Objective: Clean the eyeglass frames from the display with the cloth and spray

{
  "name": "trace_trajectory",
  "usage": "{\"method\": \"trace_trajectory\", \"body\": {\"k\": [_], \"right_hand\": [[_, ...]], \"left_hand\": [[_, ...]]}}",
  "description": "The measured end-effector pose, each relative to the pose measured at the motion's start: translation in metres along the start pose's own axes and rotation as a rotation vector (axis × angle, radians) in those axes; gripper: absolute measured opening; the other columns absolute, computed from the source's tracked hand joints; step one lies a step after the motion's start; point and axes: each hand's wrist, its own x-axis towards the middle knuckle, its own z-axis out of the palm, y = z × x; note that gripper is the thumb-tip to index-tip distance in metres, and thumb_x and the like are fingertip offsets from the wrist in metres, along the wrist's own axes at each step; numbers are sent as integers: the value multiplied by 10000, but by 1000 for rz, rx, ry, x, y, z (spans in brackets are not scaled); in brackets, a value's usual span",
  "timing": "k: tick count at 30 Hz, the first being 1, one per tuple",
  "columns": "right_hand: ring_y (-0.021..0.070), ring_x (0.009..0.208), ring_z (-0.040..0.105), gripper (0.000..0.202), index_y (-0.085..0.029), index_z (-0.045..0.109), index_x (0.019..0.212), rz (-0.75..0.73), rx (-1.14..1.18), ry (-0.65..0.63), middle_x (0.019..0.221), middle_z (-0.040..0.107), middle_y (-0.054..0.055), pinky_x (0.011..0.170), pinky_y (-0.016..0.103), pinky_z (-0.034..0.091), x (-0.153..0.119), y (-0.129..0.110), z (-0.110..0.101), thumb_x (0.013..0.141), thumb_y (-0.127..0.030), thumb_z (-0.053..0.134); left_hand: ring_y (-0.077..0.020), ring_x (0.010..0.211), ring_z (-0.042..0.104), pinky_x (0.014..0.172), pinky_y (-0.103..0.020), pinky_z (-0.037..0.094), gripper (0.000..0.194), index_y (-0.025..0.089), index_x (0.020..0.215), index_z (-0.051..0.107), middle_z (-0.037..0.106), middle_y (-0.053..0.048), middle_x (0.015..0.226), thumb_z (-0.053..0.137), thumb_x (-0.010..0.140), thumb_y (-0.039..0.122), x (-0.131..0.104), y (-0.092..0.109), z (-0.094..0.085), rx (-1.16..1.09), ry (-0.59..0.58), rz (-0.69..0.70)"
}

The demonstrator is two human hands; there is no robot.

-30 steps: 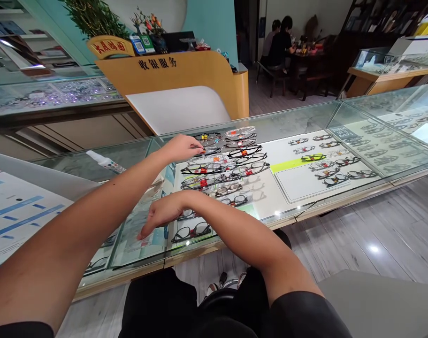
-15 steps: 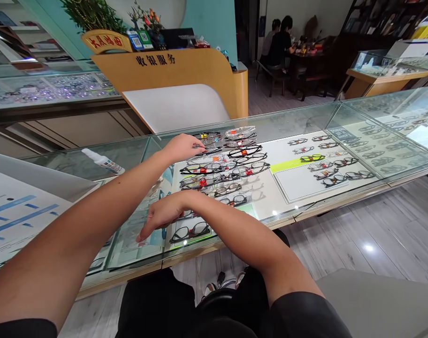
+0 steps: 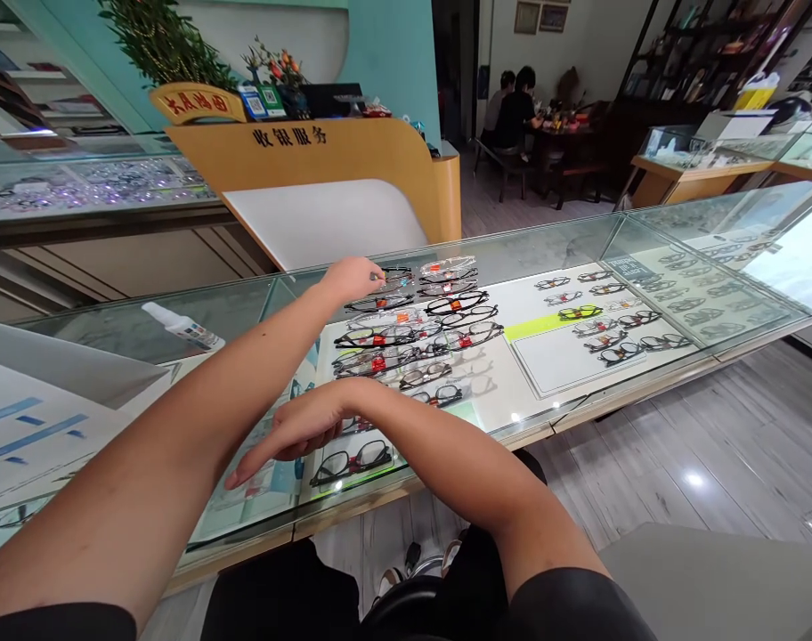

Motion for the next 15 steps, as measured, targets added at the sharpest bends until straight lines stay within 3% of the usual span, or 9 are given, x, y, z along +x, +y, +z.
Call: {"method": "trace_trajectory", "body": {"k": [5, 11, 15], "right_hand": [[66, 529, 194, 706, -235, 354, 585, -19, 71, 36, 545, 265, -105, 461, 228, 188, -3, 3, -6, 913, -582, 873], [67, 546, 185, 792, -246, 265, 581, -293, 128, 128, 510, 245, -103, 528, 267, 168, -7, 10, -13, 882, -618, 895], [62, 532, 192, 780, -241, 301, 584, -369, 78, 289, 503, 274, -112, 560, 291, 152, -6, 13, -14, 878, -669, 883]], "left_hand": [[-296, 1072, 773, 805, -337, 527, 355, 298, 1095, 931, 896, -82, 1185, 724, 856, 458, -2, 0, -3, -9, 7, 19], [-319, 993, 774, 758, -370, 496, 428, 262, 1168, 930, 897, -124, 1117, 672, 896, 469, -20, -7, -15, -24, 31, 24], [-303, 905, 763, 726, -365, 473, 425, 258, 1105, 941, 892, -118, 1009, 690, 862, 501, -45, -18, -30, -136, 81, 23]]}}
